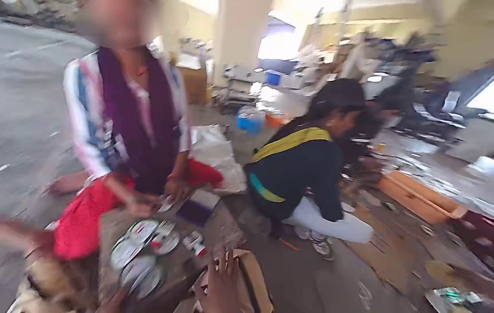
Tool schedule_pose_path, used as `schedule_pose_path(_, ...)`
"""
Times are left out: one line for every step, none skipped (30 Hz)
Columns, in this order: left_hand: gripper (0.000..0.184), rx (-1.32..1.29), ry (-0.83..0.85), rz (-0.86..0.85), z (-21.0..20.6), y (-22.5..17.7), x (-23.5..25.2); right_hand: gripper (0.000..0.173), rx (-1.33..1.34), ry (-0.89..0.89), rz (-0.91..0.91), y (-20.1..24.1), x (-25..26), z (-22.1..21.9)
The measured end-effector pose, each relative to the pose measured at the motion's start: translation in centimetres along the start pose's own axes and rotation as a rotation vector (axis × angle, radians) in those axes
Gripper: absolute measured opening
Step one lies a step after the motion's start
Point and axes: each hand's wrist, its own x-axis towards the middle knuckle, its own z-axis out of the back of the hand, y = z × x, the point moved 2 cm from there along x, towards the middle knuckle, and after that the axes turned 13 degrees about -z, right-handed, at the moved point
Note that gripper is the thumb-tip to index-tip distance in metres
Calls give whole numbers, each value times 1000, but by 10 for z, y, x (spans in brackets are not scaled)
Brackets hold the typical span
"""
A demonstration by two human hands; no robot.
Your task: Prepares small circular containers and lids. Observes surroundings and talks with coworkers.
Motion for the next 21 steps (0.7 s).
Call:
schedule_pose_path(37, -27, -21, -15, 4, -7, -2, 92, -55, 66, 94, 16, -14, -10)
schedule_pose_path(30, -41, -124, -79, 2, -8, -3, 89, -80, 93, 187, 27, -25, -16)
schedule_pose_path(26, -47, -206, -125, -2, -6, -2, 86, -76, 78, 276, 34, -31, -21)
schedule_pose_path(25, -60, -233, -130, -3, -4, -3, 81, -67, 37, 339, 37, -32, -27)
schedule_pose_path(25, -80, -234, -120, -3, -4, -2, 77, -67, -11, 368, 39, -27, -29)
schedule_pose_path(25, -99, -235, -108, -1, -6, 0, 74, -72, -44, 359, 39, -17, -26)
schedule_pose_path(25, -122, -223, -91, 1, -7, 0, 70, -69, -48, 309, 40, -6, -20)
schedule_pose_path(24, -140, -218, -89, 2, -7, 1, 66, -62, -69, 257, 40, 6, -10)
schedule_pose_path(23, -153, -214, -95, 3, -7, 0, 62, -53, -88, 214, 39, 19, 0)
schedule_pose_path(23, -163, -204, -95, 3, -7, -1, 60, -29, -104, 201, 37, 32, 9)
schedule_pose_path(23, -172, -191, -92, 3, -6, -2, 58, -4, -105, 188, 34, 44, 15)
schedule_pose_path(25, -184, -176, -89, 4, -6, -2, 56, 15, -81, 162, 32, 55, 18)
schedule_pose_path(26, -188, -179, -98, 4, -6, -2, 56, 26, -56, 128, 30, 64, 17)
schedule_pose_path(26, -188, -193, -118, 3, -5, -2, 57, 30, -32, 81, 29, 69, 16)
schedule_pose_path(25, -188, -217, -145, 1, -4, -2, 56, 31, -21, 41, 29, 72, 14)
schedule_pose_path(23, -190, -246, -174, 0, -3, -3, 56, 22, -14, 3, 30, 73, 11)
schedule_pose_path(22, -193, -265, -195, -1, -2, -3, 55, 25, -17, -22, 30, 74, 8)
schedule_pose_path(22, -195, -282, -210, -3, -2, -3, 53, 26, -23, -36, 30, 74, 6)
schedule_pose_path(21, -196, -295, -220, -3, -1, -3, 52, 30, -29, -39, 30, 75, 5)
schedule_pose_path(21, -193, -308, -231, -4, 0, -4, 52, 31, -34, -39, 31, 75, 4)
schedule_pose_path(21, -189, -319, -244, -6, 1, -4, 52, 29, -40, -38, 32, 76, 3)
